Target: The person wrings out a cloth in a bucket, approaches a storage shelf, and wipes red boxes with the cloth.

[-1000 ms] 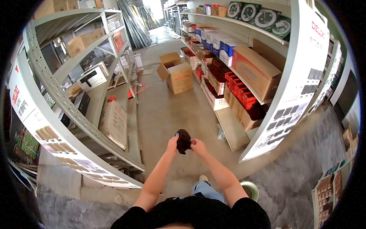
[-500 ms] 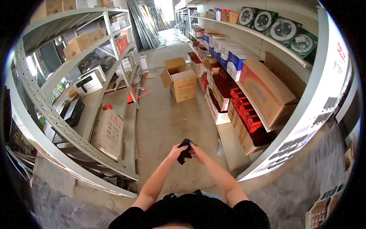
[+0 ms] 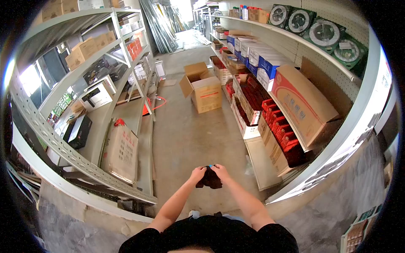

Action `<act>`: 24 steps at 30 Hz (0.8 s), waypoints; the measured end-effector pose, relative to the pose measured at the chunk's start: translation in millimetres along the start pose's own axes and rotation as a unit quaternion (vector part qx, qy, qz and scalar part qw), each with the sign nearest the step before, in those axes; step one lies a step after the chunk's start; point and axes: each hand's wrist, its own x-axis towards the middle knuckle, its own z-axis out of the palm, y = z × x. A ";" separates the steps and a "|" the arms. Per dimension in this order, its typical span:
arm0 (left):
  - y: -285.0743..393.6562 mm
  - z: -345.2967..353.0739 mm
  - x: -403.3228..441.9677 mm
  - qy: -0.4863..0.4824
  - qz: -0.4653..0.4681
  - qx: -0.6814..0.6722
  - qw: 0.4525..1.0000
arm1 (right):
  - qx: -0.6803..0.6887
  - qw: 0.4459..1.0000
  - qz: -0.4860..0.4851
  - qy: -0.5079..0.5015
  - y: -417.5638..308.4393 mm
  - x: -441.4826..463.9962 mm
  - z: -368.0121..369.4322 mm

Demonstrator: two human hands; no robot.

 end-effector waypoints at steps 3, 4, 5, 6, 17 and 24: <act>-14.1 -26.3 8.4 0.007 0.016 0.007 1.000 | -0.068 0.997 -0.030 0.030 3.1 15.8 19.2; -21.8 -35.3 11.7 0.009 0.017 0.005 1.000 | -0.035 0.998 -0.027 0.034 -1.5 14.8 29.4; -34.7 -44.8 18.0 -0.006 0.016 0.018 1.000 | -0.003 0.999 -0.023 0.037 -5.8 14.2 41.8; -58.4 -51.1 31.1 -0.021 0.014 0.031 0.999 | -0.007 0.999 -0.032 0.042 -5.6 19.2 55.1; -152.7 -173.8 102.5 0.137 -0.151 -0.234 0.951 | -0.062 0.985 -0.108 0.119 -17.1 93.3 169.8; -184.3 -210.4 132.3 0.270 -0.129 -0.225 0.927 | -0.006 0.982 -0.127 0.139 -21.6 139.8 178.0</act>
